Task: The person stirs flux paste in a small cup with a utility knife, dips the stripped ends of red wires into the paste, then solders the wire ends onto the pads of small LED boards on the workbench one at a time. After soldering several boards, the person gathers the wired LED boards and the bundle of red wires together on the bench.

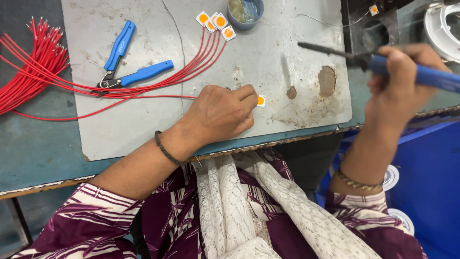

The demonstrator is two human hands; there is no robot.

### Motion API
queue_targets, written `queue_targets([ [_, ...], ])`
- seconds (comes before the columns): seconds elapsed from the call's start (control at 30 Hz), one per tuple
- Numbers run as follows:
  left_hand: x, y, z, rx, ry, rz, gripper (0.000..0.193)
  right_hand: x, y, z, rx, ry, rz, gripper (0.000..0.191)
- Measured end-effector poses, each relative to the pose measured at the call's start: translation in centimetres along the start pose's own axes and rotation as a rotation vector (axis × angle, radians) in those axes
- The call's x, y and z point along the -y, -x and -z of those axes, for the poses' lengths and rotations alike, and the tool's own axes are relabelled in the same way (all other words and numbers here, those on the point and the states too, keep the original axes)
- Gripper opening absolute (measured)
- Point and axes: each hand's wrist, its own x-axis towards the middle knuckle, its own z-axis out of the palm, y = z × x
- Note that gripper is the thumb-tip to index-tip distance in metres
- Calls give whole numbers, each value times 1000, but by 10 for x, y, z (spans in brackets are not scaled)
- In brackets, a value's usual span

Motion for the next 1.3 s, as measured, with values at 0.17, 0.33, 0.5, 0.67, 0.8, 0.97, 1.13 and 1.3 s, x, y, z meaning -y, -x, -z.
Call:
queue_targets([
  [0.17,1,0,0,3,0,-5,11,-7,-4,-20,9,86,-55,18],
  [0.33,2,1,0,-19,21,-16,9,-5,-8,-30,32,95,-50,16],
  [0.5,2,1,0,-11,23,-12,10,0,-7,-27,-7,63,-22,20],
  [0.67,2,0,0,-5,18,-8,10,14,2,-13,4,45,86,21],
  [0.8,1,0,-1,7,20,-5,11,4,-3,-23,14,127,43,16],
  [0.97,2,1,-1,-15,20,-15,9,-4,-8,-34,86,116,13,18],
  [1.13,2,1,-2,-16,34,-14,9,-3,-19,-40,149,126,50,14],
  [1.3,3,1,-1,-20,33,-18,8,-4,-27,-48,167,141,69,17],
])
